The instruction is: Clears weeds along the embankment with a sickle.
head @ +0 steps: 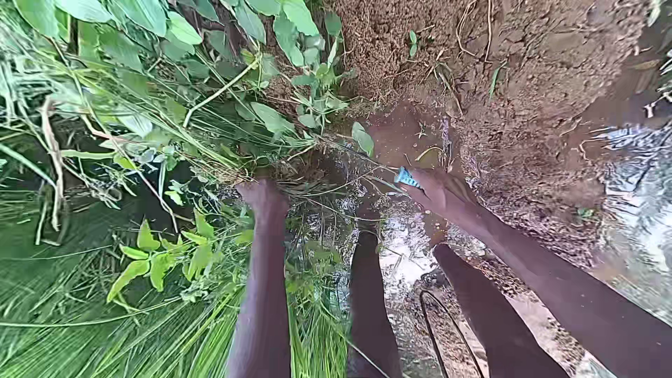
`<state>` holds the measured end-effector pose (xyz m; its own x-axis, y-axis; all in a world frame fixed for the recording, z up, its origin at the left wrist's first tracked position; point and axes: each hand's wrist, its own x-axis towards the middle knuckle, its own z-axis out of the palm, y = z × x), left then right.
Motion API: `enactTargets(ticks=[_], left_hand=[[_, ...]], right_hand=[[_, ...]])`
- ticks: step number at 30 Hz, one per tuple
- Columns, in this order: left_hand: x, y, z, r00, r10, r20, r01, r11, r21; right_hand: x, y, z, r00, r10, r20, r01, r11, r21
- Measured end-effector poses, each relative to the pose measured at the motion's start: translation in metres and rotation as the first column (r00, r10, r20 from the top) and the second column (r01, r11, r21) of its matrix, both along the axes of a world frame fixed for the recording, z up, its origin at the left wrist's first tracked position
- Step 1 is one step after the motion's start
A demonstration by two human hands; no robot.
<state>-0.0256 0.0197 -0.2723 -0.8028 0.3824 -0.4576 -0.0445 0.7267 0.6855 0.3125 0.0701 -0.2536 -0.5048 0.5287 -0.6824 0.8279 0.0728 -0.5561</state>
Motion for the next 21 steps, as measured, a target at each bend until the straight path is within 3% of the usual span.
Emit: enactTargets(ticks=[2, 4, 8, 11, 13, 15, 17, 19, 21], left_hand=[[0.033, -0.021, 0.001, 0.996, -0.07, 0.057, 0.073, 0.996, -0.054], [0.06, -0.045, 0.004, 0.994, -0.068, 0.083, 0.078, 0.988, -0.133], [0.048, -0.084, 0.019, 0.987, 0.146, 0.068, -0.11, 0.917, -0.382], [0.023, -0.091, 0.012, 0.976, 0.197, 0.097, -0.158, 0.937, -0.311], [0.026, -0.079, -0.005, 0.915, 0.331, 0.229, -0.287, 0.935, -0.208], [0.029, -0.074, -0.017, 0.857, 0.371, 0.357, -0.325, 0.928, -0.185], [0.028, -0.079, 0.0, 0.832, 0.303, 0.465, -0.239, 0.952, -0.193], [0.018, -0.083, 0.038, 0.905, 0.047, 0.422, 0.068, 0.965, -0.253], [0.008, -0.083, 0.087, 0.894, -0.262, 0.363, 0.383, 0.867, -0.319]], right_hand=[[0.038, -0.032, 0.015, 0.998, -0.054, -0.008, 0.055, 0.998, 0.028], [0.041, -0.049, 0.033, 0.996, -0.092, 0.022, 0.091, 0.996, 0.021], [0.011, -0.024, 0.039, 0.997, 0.043, 0.07, -0.041, 0.999, -0.018], [-0.018, 0.011, 0.027, 0.993, 0.121, 0.02, -0.119, 0.991, -0.053], [-0.031, 0.019, 0.021, 0.991, 0.114, -0.067, -0.116, 0.993, -0.018], [-0.037, 0.017, 0.017, 0.989, 0.079, -0.126, -0.076, 0.997, 0.033], [-0.029, 0.007, 0.021, 0.986, 0.009, -0.169, 0.007, 0.995, 0.095], [-0.013, -0.001, 0.026, 0.976, -0.091, -0.198, 0.114, 0.988, 0.108], [0.002, -0.014, 0.031, 0.947, -0.246, -0.206, 0.253, 0.967, 0.01]])
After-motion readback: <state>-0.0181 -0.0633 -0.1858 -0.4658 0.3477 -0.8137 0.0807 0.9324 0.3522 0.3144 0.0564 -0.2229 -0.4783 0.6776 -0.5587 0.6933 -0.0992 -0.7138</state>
